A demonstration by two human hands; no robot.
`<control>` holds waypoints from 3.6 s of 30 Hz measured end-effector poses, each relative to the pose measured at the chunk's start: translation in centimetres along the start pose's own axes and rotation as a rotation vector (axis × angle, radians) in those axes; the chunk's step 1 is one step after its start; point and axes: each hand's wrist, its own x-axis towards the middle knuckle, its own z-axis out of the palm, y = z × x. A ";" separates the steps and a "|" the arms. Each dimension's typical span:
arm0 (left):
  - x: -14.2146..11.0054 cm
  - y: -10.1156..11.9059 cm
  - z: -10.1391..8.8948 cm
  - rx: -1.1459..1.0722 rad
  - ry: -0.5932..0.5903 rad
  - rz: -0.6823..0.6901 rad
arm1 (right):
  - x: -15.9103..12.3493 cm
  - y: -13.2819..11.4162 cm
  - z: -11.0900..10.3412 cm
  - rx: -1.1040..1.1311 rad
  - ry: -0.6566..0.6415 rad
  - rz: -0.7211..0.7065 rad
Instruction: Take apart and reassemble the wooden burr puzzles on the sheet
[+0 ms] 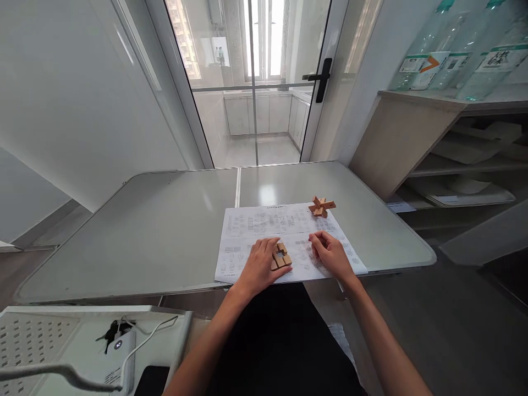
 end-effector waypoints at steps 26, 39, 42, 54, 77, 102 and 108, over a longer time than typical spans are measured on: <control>-2.0 -1.8 -1.9 -0.265 0.083 -0.156 | -0.3 -0.8 0.0 -0.121 -0.045 0.009; -2.0 -1.6 -2.0 -0.344 0.120 -0.175 | -2.3 -5.1 2.3 -0.349 -0.379 -0.054; -2.0 -1.6 -2.2 -0.386 0.134 -0.189 | -2.3 -5.0 2.6 -0.358 -0.381 -0.045; -2.0 -1.4 -2.2 -0.374 0.124 -0.206 | -2.3 -4.0 2.9 -0.325 -0.331 -0.028; -2.0 -1.4 -2.1 -0.337 0.125 -0.197 | -1.4 -2.6 2.3 -0.074 -0.245 0.124; -1.9 -1.2 -2.0 -0.284 0.126 -0.133 | -2.0 -3.4 3.0 -0.226 -0.082 0.044; -0.4 0.6 -1.7 -0.119 0.166 0.005 | -2.9 -5.0 3.1 -0.154 -0.148 -0.040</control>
